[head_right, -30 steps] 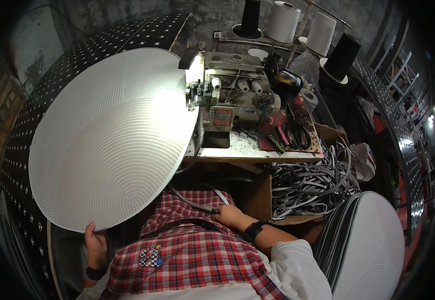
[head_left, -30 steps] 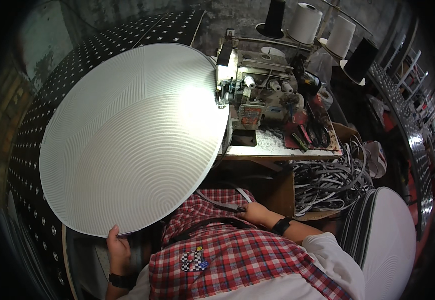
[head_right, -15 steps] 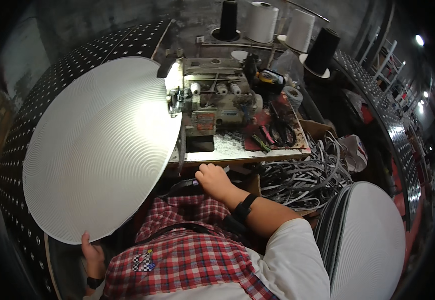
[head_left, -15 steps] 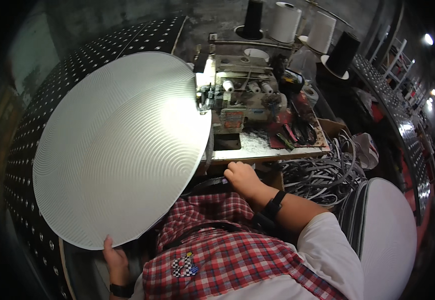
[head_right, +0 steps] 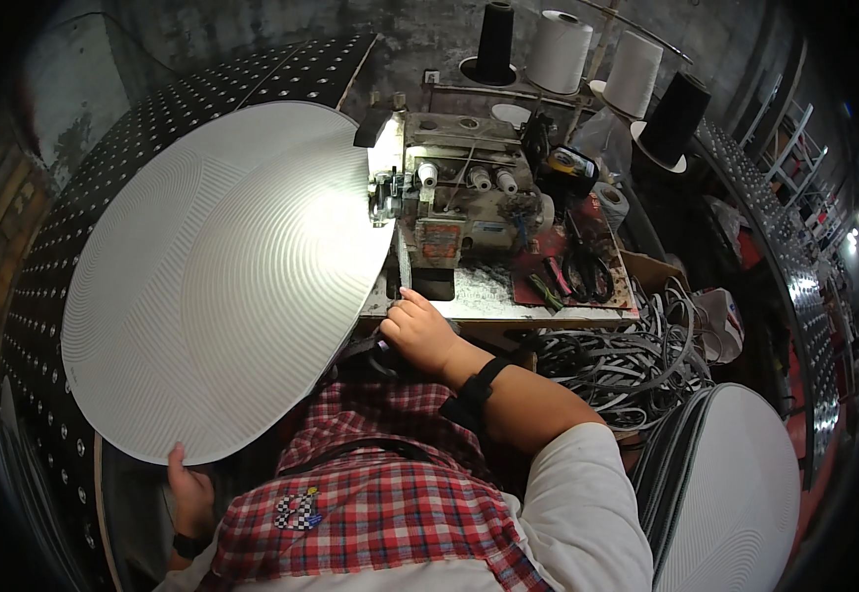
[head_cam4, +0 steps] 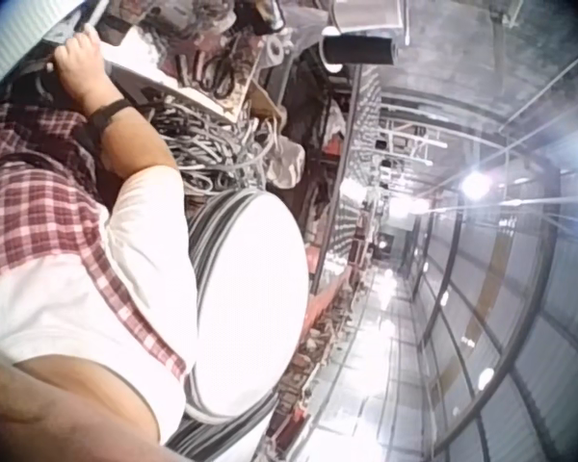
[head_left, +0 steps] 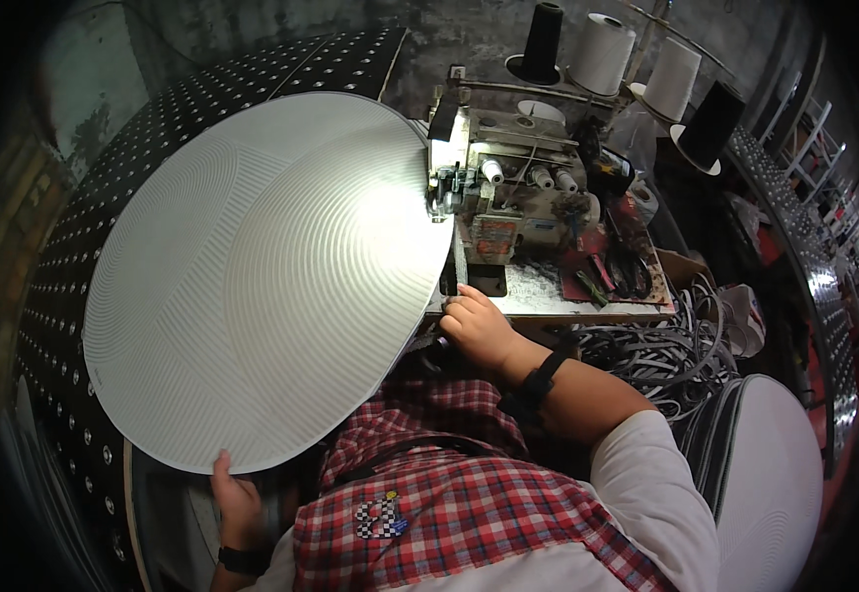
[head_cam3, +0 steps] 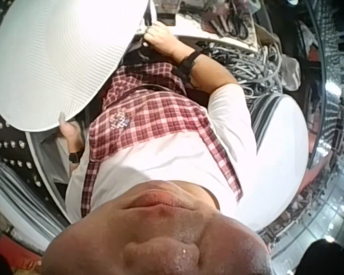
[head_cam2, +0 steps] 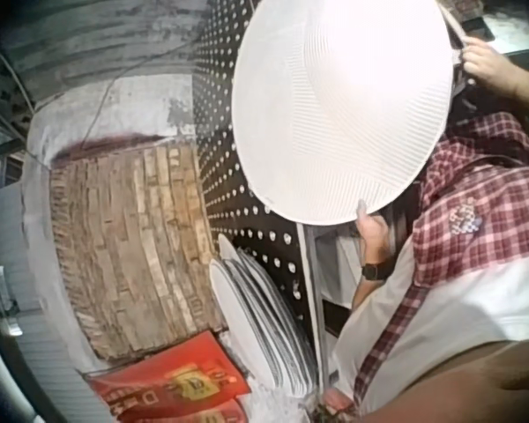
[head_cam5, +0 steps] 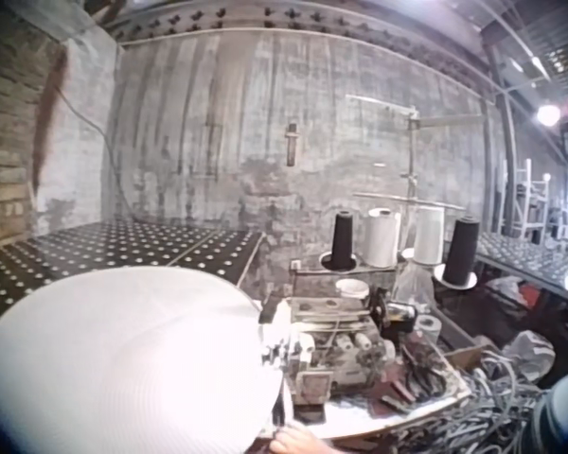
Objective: Sew the edges of mattress covers using an industrial sewing machine.
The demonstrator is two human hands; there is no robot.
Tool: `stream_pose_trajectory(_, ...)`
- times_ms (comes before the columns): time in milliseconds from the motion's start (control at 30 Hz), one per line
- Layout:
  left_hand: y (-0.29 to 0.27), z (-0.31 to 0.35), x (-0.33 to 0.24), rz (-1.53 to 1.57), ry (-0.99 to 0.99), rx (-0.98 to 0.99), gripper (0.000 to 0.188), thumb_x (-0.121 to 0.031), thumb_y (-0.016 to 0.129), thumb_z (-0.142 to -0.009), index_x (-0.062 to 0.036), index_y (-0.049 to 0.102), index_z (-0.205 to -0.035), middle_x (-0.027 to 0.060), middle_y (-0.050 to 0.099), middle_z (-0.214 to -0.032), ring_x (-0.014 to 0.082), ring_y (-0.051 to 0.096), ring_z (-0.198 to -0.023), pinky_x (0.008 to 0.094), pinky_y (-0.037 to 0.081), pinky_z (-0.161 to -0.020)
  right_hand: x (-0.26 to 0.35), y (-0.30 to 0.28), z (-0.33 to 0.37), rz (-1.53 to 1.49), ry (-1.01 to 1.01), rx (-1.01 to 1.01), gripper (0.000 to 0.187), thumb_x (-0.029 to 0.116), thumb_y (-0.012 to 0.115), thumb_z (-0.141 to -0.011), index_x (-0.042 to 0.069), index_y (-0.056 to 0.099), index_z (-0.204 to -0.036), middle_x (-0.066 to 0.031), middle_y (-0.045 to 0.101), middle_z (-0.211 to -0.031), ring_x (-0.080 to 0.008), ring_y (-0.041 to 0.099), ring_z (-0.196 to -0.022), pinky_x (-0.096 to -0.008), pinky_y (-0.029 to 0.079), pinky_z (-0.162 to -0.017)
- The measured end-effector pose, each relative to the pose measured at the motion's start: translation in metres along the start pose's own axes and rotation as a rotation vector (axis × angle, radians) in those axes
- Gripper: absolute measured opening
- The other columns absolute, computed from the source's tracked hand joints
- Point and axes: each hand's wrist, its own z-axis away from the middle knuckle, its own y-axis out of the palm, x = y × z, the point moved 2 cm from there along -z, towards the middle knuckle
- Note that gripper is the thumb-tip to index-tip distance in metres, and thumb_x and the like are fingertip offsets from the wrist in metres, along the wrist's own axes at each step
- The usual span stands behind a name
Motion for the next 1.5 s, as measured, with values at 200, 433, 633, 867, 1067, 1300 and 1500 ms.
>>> stream_pose_trajectory(200,0.002,0.000,-0.009,-0.035,-0.057,0.087,0.044,-0.015,0.045,-0.077,0.0060,0.038,-0.116,0.0140,0.044,-0.116,0.0248,0.043,-0.109,0.0349,0.031,-0.094,0.014,-0.011,0.009,-0.242,-0.001,0.030,0.007,0.011,0.050,-0.067,0.007,0.044,-0.070,-0.0070,0.043,-0.064,-0.0241,0.049,-0.060,-0.0354,0.041,-0.052)
stream_pose_trajectory(433,-0.004,-0.003,-0.004,0.056,-0.068,0.039,0.045,-0.014,0.048,-0.075,0.0061,0.039,-0.115,0.0148,0.043,-0.117,0.0249,0.044,-0.108,0.0355,0.031,-0.094,0.041,-0.013,0.026,-0.380,0.115,0.196,0.008,0.008,0.050,-0.067,0.007,0.046,-0.074,-0.0089,0.047,-0.069,-0.0270,0.051,-0.064,-0.0364,0.043,-0.054)
stream_pose_trajectory(633,-0.010,-0.008,0.003,-0.001,-0.011,0.020,0.042,-0.017,0.049,-0.075,0.0034,0.043,-0.112,0.0133,0.051,-0.108,0.0243,0.047,-0.103,0.0367,0.034,-0.090,0.061,-0.011,0.044,-0.461,0.161,0.300,0.016,0.007,0.054,-0.065,0.008,0.046,-0.078,-0.0090,0.048,-0.072,-0.0279,0.052,-0.068,-0.0366,0.044,-0.056)
stream_pose_trajectory(867,0.005,-0.005,0.003,-0.068,-0.061,0.020,0.037,-0.021,0.049,-0.077,0.0045,0.047,-0.104,0.0111,0.053,-0.100,0.0211,0.053,-0.089,0.0314,0.043,-0.074,0.068,-0.005,0.055,-0.538,0.215,0.346,0.018,0.006,0.054,-0.065,0.007,0.046,-0.082,-0.0091,0.051,-0.075,-0.0278,0.054,-0.071,-0.0363,0.045,-0.060)
stream_pose_trajectory(1067,-0.018,-0.011,0.012,-0.206,-0.113,0.144,0.036,-0.022,0.048,-0.078,0.0045,0.048,-0.103,0.0121,0.054,-0.101,0.0216,0.053,-0.093,0.0337,0.040,-0.082,0.069,-0.005,0.057,-0.555,0.272,0.389,0.017,0.007,0.054,-0.066,0.007,0.047,-0.081,-0.0100,0.052,-0.077,-0.0292,0.054,-0.073,-0.0371,0.045,-0.061)
stream_pose_trajectory(1300,-0.016,-0.010,0.016,-0.224,-0.051,0.089,0.029,-0.023,0.050,-0.079,-0.0012,0.050,-0.099,0.0071,0.056,-0.092,0.0192,0.054,-0.079,0.0296,0.042,-0.062,0.069,-0.006,0.060,-0.561,0.314,0.388,0.017,0.015,0.059,-0.069,0.007,0.049,-0.080,-0.0098,0.053,-0.075,-0.0291,0.054,-0.072,-0.0378,0.045,-0.060)
stream_pose_trajectory(1500,0.007,-0.013,0.005,-0.040,0.109,-0.065,0.032,-0.023,0.049,-0.080,0.0009,0.049,-0.101,0.0083,0.056,-0.095,0.0201,0.056,-0.086,0.0304,0.044,-0.071,0.066,-0.008,0.061,-0.554,0.352,0.432,0.015,0.009,0.053,-0.069,0.006,0.050,-0.083,-0.0108,0.054,-0.080,-0.0295,0.055,-0.078,-0.0375,0.045,-0.065)
